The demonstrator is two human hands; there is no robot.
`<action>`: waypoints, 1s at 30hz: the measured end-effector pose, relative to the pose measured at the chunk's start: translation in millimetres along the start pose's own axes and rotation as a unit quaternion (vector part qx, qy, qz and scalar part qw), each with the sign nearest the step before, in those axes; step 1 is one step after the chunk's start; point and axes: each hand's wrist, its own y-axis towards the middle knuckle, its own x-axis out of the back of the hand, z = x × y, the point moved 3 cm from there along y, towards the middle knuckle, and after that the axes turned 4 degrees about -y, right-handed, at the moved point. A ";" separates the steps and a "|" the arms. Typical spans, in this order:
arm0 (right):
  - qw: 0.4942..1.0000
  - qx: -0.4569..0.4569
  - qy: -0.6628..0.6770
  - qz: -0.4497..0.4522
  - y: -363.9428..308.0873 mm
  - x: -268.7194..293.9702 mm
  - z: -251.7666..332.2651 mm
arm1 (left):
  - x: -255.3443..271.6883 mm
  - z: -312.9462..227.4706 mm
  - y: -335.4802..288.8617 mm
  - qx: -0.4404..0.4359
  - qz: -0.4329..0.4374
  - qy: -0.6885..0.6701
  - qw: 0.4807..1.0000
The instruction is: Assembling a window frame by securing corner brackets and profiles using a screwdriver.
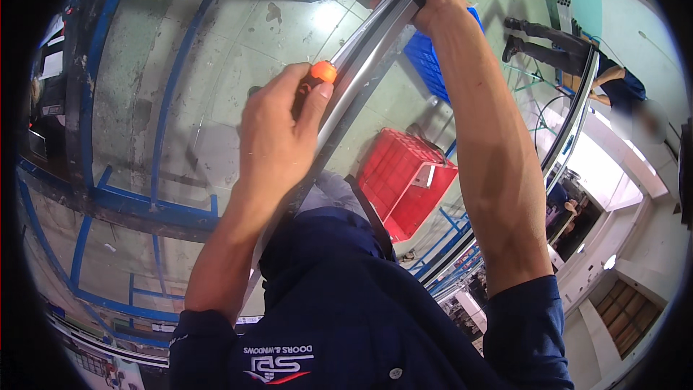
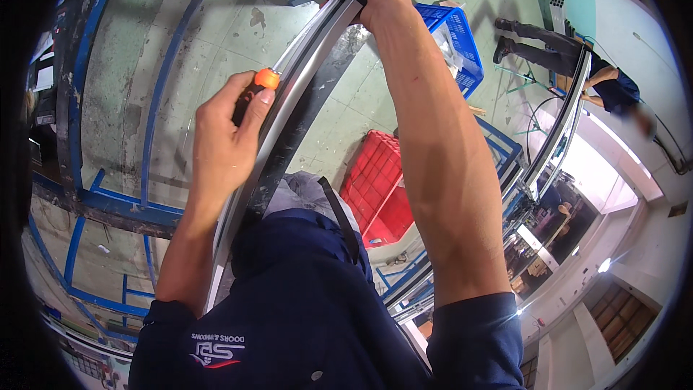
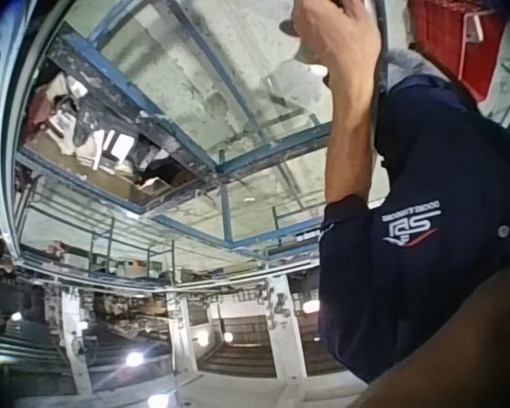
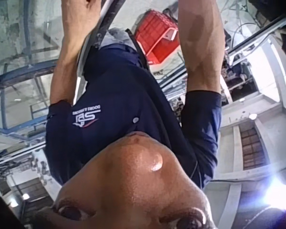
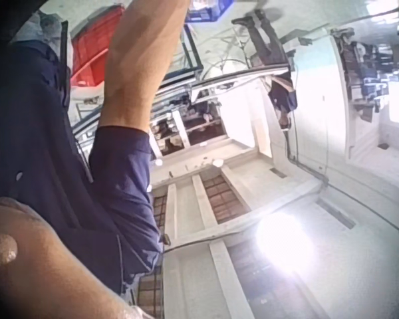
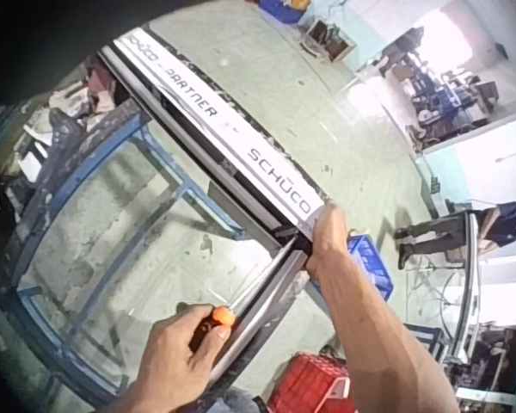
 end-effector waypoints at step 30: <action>0.997 0.020 -0.068 0.000 -16.4 -0.2 6.6 | -4.4 25.0 9.3 -0.045 -0.002 -0.018 0.999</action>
